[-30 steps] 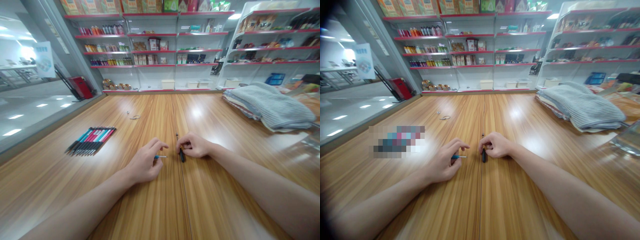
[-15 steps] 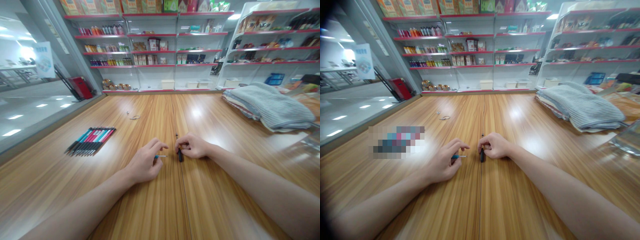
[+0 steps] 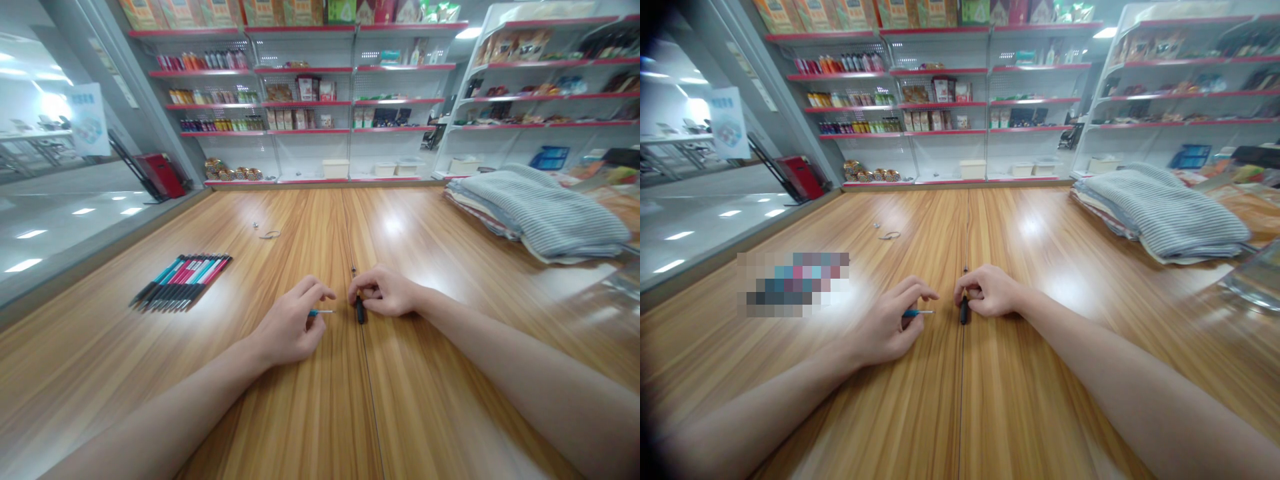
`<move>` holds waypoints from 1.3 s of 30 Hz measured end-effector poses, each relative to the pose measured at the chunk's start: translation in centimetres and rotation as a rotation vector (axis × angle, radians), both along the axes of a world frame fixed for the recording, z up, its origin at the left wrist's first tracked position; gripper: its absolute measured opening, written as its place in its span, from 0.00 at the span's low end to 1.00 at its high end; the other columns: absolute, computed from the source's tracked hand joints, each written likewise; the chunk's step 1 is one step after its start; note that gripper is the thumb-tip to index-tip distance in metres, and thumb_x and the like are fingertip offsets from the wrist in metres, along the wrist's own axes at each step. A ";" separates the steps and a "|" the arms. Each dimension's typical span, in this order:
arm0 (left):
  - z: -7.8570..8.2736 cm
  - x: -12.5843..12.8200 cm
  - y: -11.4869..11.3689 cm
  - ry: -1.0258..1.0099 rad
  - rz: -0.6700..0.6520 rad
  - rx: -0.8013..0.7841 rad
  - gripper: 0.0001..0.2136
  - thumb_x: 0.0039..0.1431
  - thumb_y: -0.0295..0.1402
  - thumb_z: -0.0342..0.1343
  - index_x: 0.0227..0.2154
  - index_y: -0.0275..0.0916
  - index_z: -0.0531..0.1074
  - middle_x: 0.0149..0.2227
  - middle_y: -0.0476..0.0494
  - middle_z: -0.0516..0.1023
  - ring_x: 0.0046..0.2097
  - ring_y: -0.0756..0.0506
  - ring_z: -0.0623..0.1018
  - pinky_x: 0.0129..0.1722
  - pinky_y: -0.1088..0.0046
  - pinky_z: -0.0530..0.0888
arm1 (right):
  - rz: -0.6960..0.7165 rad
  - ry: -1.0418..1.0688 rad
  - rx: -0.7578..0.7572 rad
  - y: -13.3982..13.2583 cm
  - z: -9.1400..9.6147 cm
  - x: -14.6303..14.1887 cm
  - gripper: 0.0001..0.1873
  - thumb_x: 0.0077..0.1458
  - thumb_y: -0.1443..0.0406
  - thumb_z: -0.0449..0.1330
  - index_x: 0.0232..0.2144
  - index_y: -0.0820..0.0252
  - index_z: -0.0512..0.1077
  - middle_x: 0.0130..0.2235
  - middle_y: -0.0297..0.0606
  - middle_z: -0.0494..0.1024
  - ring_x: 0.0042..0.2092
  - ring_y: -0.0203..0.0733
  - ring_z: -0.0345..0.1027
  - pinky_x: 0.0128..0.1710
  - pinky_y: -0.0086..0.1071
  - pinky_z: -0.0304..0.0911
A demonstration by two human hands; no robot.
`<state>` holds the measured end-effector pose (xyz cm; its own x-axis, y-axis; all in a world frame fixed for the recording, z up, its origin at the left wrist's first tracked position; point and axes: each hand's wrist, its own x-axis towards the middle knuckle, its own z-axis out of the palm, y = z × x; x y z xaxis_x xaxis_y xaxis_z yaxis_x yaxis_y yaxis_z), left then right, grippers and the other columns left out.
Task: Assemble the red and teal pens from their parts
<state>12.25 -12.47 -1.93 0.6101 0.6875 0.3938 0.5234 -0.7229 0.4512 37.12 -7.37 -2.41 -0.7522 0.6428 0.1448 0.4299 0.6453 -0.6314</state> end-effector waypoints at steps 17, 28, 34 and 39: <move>-0.1 0.2 0.1 -0.093 -0.032 0.059 0.03 0.59 0.27 0.50 0.34 0.35 0.68 0.37 0.43 0.66 0.38 0.49 0.69 0.37 0.72 0.68 | -0.099 0.104 0.409 -3.0 0.3 -3.1 0.10 0.55 0.60 0.57 0.34 0.59 0.73 0.16 0.25 0.58 0.20 0.28 0.52 0.24 0.26 0.47; -0.2 0.2 0.3 -0.097 -0.005 0.055 0.05 0.61 0.27 0.48 0.36 0.36 0.69 0.36 0.43 0.67 0.37 0.49 0.69 0.37 0.72 0.68 | -0.296 0.483 0.049 -1.8 0.1 -1.7 0.14 0.55 0.61 0.57 0.22 0.64 0.68 0.18 0.27 0.57 0.20 0.28 0.48 0.20 0.27 0.42; -0.3 0.2 0.3 -0.068 -0.023 0.030 0.05 0.61 0.27 0.48 0.32 0.36 0.68 0.35 0.44 0.67 0.36 0.49 0.69 0.36 0.72 0.68 | -0.370 0.757 -0.210 1.0 -0.8 0.4 0.14 0.48 0.61 0.60 0.18 0.64 0.67 0.15 0.26 0.56 0.19 0.27 0.44 0.20 0.27 0.37; -0.3 0.1 0.3 -0.060 -0.042 0.027 0.05 0.61 0.27 0.47 0.32 0.36 0.68 0.35 0.44 0.67 0.37 0.49 0.69 0.37 0.72 0.68 | -0.173 0.686 -0.593 2.3 -1.0 1.8 0.14 0.46 0.61 0.61 0.18 0.64 0.65 0.14 0.25 0.54 0.17 0.26 0.40 0.18 0.26 0.34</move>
